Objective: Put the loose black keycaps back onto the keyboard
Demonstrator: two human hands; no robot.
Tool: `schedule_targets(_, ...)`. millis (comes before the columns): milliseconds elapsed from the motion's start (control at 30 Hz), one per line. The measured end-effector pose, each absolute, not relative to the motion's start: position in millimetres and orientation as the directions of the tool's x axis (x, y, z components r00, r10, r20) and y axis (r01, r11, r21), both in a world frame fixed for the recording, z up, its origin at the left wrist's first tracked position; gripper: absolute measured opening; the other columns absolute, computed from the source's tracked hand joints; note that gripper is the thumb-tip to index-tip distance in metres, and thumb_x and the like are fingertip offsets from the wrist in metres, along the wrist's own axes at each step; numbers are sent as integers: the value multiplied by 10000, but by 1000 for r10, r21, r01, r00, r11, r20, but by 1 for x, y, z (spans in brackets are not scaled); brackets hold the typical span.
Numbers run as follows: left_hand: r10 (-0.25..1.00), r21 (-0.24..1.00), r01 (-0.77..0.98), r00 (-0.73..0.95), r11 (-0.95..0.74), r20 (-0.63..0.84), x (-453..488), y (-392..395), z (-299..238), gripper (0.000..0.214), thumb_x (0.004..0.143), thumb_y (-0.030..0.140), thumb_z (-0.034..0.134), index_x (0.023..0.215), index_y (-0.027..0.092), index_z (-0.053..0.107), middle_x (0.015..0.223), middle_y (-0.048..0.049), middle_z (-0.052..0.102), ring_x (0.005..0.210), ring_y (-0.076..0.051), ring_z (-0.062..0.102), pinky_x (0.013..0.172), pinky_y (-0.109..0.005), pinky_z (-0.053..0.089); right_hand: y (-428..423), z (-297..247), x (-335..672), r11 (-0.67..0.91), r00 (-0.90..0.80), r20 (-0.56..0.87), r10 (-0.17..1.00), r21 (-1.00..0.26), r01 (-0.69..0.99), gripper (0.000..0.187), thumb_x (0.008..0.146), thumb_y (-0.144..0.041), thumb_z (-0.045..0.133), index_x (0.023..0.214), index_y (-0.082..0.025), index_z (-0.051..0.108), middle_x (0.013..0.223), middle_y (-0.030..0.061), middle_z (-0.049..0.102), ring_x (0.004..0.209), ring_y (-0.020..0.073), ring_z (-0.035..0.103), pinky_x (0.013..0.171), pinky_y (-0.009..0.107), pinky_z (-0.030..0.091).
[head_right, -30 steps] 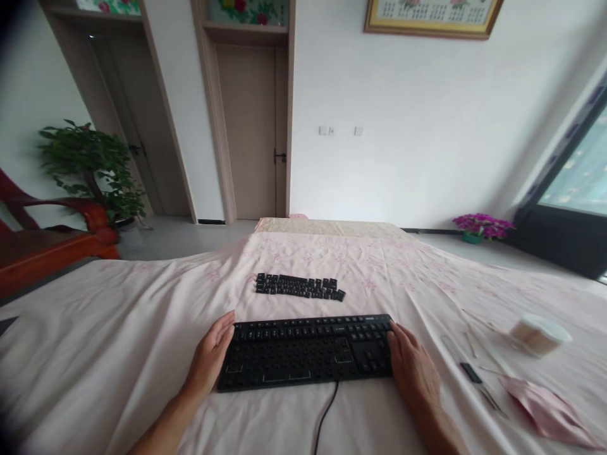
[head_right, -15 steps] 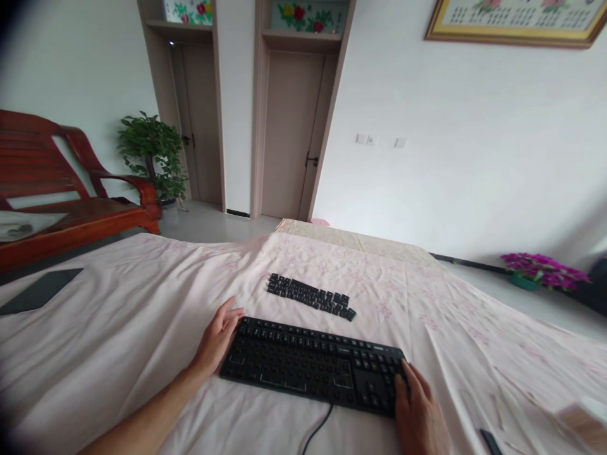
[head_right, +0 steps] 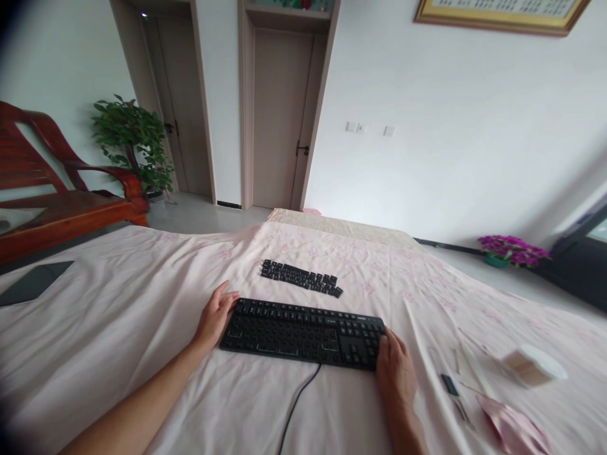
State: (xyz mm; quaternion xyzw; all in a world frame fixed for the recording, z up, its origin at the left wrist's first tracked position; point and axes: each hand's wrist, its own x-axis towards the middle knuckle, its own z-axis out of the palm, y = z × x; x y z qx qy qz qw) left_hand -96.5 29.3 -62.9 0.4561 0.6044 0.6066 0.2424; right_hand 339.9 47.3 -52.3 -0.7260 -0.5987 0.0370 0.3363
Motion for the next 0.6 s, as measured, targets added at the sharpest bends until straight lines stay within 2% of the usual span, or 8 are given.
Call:
schedule_targets(133, 843, 943, 292, -458, -156, 281, -96, 29, -63, 492, 936, 355, 372, 1402, 201, 360, 1099, -96, 687, 1002, -180, 663, 913, -361, 504, 49, -53, 338, -85, 295, 340, 893, -516, 852, 596, 927, -497, 228, 1317, -157, 524, 1315, 126, 539, 1177, 294, 509, 1003, 412, 369)
schedule_targets(367, 848, 955, 257, -464, -149, 258, -96, 28, -61, 482, 912, 372, 417, 1361, 199, 423, 1081, -91, 694, 1000, -187, 659, 920, -359, 488, 49, -53, 337, -144, 331, 335, 882, -477, 867, 563, 934, -472, 231, 1313, -173, 521, 1316, 111, 542, 1171, 271, 516, 997, 373, 365)
schedule_targets(600, 860, 956, 256, -444, -146, 250, -99, 28, -61, 458, 900, 356, 431, 1335, 217, 464, 1092, -82, 692, 1002, -193, 656, 926, -365, 479, 47, -48, 332, -203, 384, 273, 882, -515, 833, 542, 937, -459, 226, 1329, -216, 511, 1356, 86, 515, 1189, 261, 507, 988, 375, 371)
